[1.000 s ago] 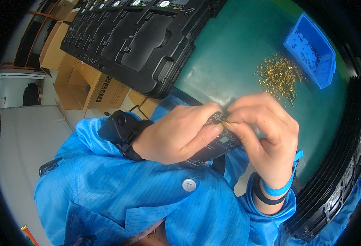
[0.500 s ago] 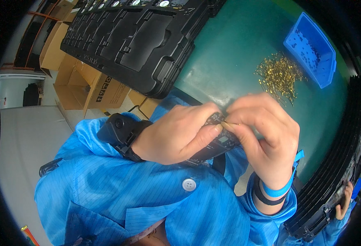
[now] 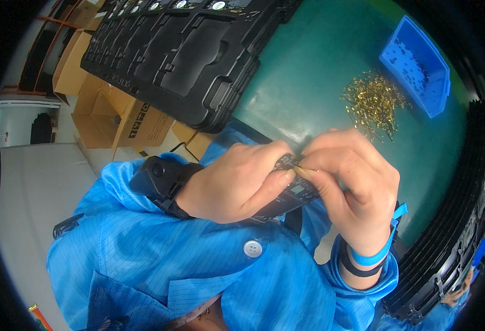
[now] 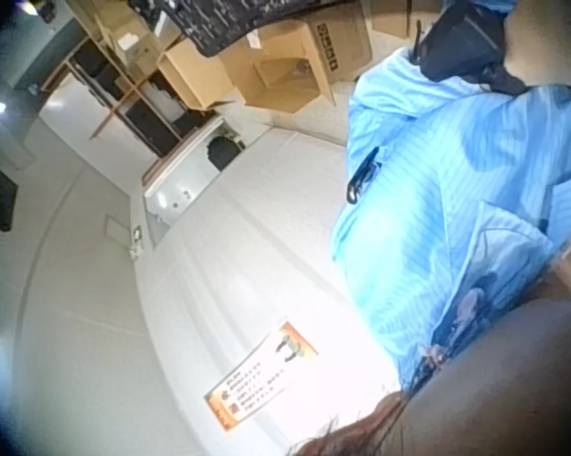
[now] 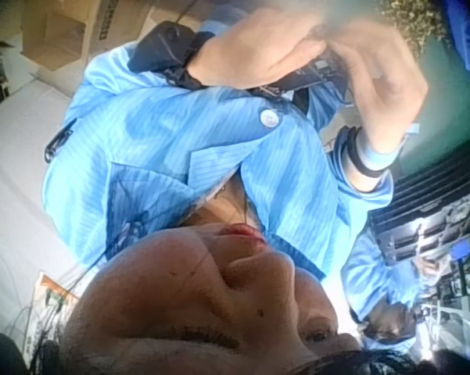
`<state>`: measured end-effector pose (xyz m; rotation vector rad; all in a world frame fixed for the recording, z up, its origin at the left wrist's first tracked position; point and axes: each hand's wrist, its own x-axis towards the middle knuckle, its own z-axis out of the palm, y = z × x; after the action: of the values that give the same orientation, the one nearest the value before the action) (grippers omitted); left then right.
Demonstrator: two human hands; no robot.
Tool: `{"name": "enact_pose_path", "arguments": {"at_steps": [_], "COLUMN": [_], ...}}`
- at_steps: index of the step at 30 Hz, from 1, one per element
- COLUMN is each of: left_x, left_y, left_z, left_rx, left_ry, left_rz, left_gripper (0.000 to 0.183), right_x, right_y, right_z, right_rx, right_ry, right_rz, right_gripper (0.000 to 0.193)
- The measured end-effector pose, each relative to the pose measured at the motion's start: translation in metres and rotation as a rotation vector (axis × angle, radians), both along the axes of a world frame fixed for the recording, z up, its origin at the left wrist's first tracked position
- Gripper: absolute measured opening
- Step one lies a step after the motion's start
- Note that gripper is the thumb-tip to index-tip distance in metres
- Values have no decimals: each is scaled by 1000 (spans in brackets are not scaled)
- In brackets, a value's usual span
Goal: Manually assembling small parts onto a circuit board and placing them into a tray.
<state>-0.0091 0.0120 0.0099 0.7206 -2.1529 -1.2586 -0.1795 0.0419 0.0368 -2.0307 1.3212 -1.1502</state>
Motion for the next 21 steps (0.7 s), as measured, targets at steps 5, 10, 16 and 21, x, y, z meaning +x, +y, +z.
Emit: {"name": "enact_pose_path", "arguments": {"at_steps": [5, 10, 16, 21], "left_x": [1, 2, 3, 5], "left_y": [-1, -2, -3, -3], "left_z": [3, 3, 3, 5], "left_rx": [16, 15, 33, 1], "left_ry": [-35, -59, -60, -72], "left_rz": [-22, -52, -69, -69], "left_gripper": [20, 19, 19, 19], "right_x": [0, -1, -2, -1], "right_y": [0, 1, 0, 1], "right_z": [0, -1, 1, 0], "right_rx": [-9, -2, 2, -3], "right_ry": [24, 22, 4, 5], "right_rz": [2, 4, 26, 21], "right_gripper": [15, 15, 14, 14]}}
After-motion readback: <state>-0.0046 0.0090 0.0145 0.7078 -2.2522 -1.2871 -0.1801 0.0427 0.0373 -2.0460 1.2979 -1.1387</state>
